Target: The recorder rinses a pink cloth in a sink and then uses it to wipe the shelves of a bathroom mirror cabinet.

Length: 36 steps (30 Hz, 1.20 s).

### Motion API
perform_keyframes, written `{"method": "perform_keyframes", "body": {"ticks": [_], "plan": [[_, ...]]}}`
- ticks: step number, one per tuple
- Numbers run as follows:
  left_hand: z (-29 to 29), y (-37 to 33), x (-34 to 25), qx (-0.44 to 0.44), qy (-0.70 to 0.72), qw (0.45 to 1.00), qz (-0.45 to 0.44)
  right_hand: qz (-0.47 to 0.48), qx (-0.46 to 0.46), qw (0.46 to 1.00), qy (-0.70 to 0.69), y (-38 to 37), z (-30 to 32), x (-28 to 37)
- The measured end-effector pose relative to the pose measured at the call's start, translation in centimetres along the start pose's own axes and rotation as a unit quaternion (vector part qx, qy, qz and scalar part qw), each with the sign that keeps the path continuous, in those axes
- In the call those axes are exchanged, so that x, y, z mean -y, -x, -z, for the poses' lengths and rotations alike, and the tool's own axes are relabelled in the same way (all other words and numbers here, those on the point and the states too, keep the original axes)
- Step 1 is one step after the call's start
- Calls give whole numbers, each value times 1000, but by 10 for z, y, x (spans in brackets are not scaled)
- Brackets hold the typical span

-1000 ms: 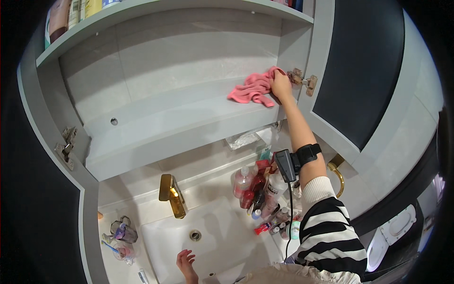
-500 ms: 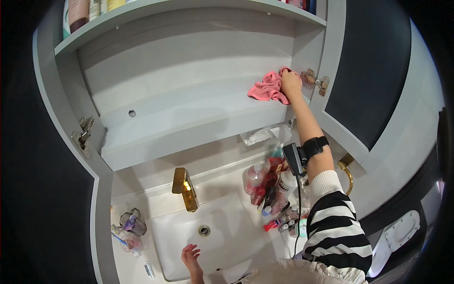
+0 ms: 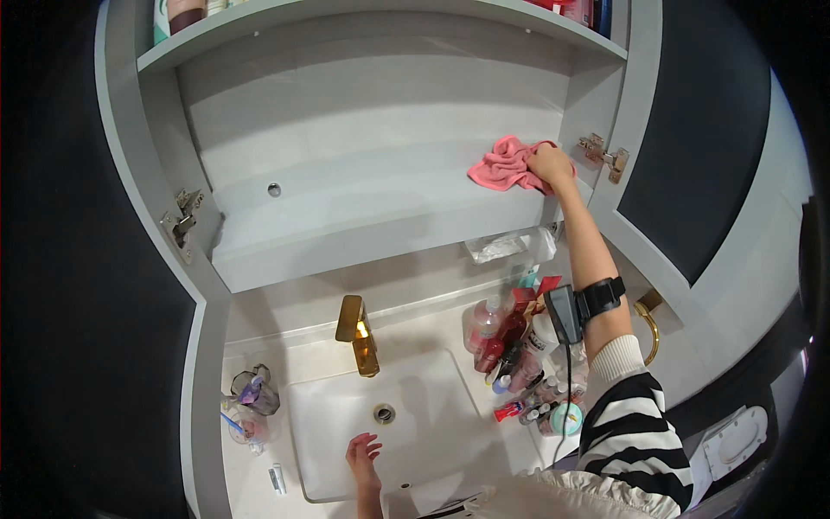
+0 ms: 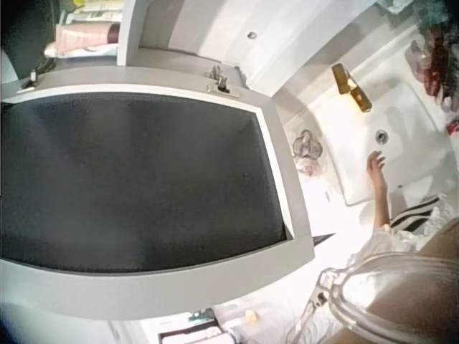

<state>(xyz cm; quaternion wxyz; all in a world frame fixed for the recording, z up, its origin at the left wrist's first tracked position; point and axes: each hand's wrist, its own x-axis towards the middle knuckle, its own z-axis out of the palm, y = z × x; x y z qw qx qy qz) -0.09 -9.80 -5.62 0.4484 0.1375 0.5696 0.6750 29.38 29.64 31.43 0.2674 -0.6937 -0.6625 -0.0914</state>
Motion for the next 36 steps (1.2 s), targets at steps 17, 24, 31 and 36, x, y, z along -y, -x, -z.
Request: {"method": "perform_keyframes", "body": {"ticks": [17, 24, 31, 36], "plan": [[-5, 9, -10, 51, -10, 999, -5, 171, -21, 983, -65, 108, -9, 208], [-4, 0, -34, 71, 28, 996, -55, 206, -99, 952, -202, 142, -21, 253], [-3, 11, -100, 89, 16, 989, -114, 206, 169, 437, -859, 131, -1, 226], [-2, 17, -128, 127, -5, 979, -160, 128, 211, 289, -925, 186, 53, 180]]}}
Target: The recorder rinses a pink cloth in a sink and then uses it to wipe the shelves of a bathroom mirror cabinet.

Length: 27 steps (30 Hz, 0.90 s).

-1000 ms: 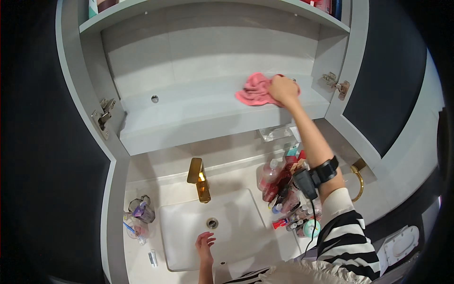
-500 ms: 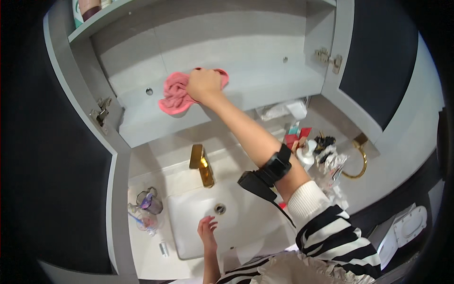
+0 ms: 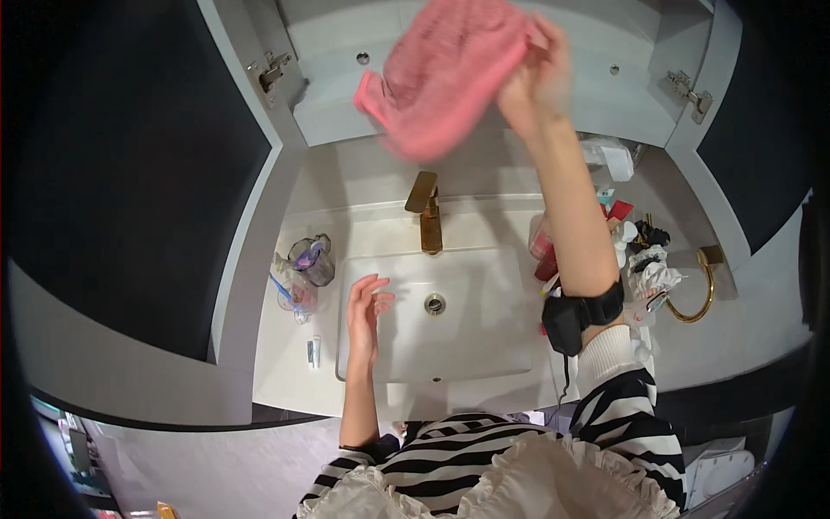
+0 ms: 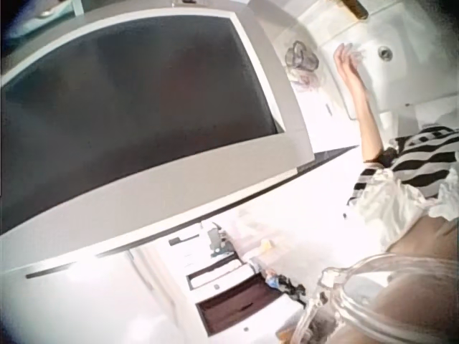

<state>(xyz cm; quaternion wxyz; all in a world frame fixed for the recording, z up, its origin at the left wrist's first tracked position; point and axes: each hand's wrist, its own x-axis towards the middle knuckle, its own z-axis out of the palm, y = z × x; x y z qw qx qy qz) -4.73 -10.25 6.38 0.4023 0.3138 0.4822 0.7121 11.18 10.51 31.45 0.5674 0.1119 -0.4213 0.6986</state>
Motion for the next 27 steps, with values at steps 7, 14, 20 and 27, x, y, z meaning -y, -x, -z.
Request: {"method": "perform_keyframes", "body": {"ticks": [7, 14, 20, 27], "plan": [[-34, -10, -26, 69, 3, 994, -83, -161, 25, 978, -134, 50, 0, 15], [-67, 13, -20, 246, 179, 946, 109, -195, -8, 956, -218, 104, 3, 3], [-60, 8, -22, 263, -13, 962, 72, -218, -70, 961, -156, 122, 6, 8], [-41, 15, -54, 330, -146, 929, -80, -291, -155, 933, 142, 124, 41, 19]]}}
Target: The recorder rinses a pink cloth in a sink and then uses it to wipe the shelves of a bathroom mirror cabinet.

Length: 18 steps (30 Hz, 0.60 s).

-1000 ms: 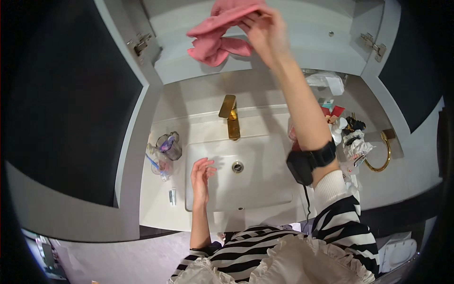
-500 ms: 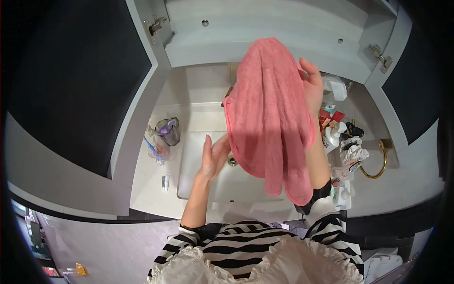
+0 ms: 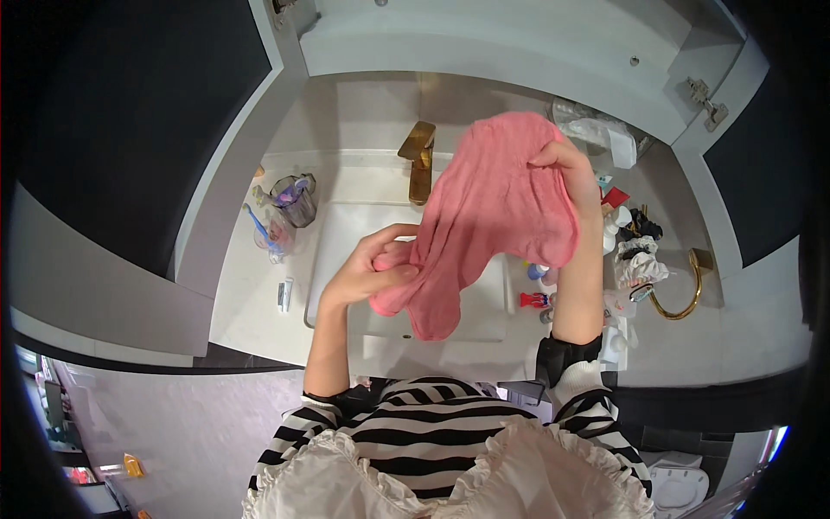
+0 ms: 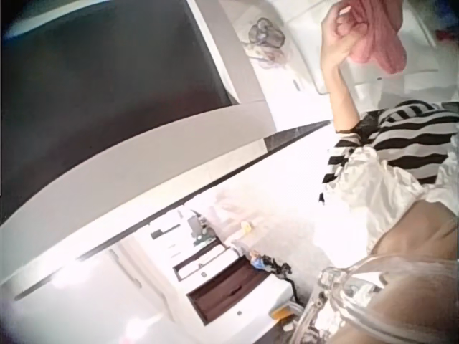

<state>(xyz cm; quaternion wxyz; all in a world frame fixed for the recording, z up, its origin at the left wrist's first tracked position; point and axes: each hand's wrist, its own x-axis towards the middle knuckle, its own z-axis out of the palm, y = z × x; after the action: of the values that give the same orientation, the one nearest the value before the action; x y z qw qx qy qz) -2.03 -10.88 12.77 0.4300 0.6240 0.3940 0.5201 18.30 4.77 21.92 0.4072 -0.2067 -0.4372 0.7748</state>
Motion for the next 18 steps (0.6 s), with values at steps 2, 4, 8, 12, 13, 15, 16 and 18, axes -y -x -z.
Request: {"method": "perform_keyframes", "body": {"ticks": [2, 4, 8, 12, 13, 15, 16, 18], "plan": [[13, 8, 6, 16, 28, 996, 86, -21, 12, 1000, 12, 0, 7, -2], [22, 19, 12, 30, 54, 983, 172, -33, -24, 999, 36, 3, 6, 0], [2, 40, 47, -71, 326, 943, 1, -51, -15, 996, 66, -3, 30, -12], [-27, 44, 94, -333, -94, 934, 87, -42, -13, 998, 52, -8, 36, -34], [-20, 46, 93, -333, -93, 934, 90, -52, -38, 995, 69, -7, 39, -41], [2, 51, 82, -192, 653, 728, 81, -72, -56, 992, 91, -3, 59, -52], [3, 50, 61, -190, 656, 726, 84, -86, 8, 996, 13, -1, 77, -54], [12, 47, 16, -227, 590, 769, 91, -106, 74, 989, -71, 0, 82, -58]]}}
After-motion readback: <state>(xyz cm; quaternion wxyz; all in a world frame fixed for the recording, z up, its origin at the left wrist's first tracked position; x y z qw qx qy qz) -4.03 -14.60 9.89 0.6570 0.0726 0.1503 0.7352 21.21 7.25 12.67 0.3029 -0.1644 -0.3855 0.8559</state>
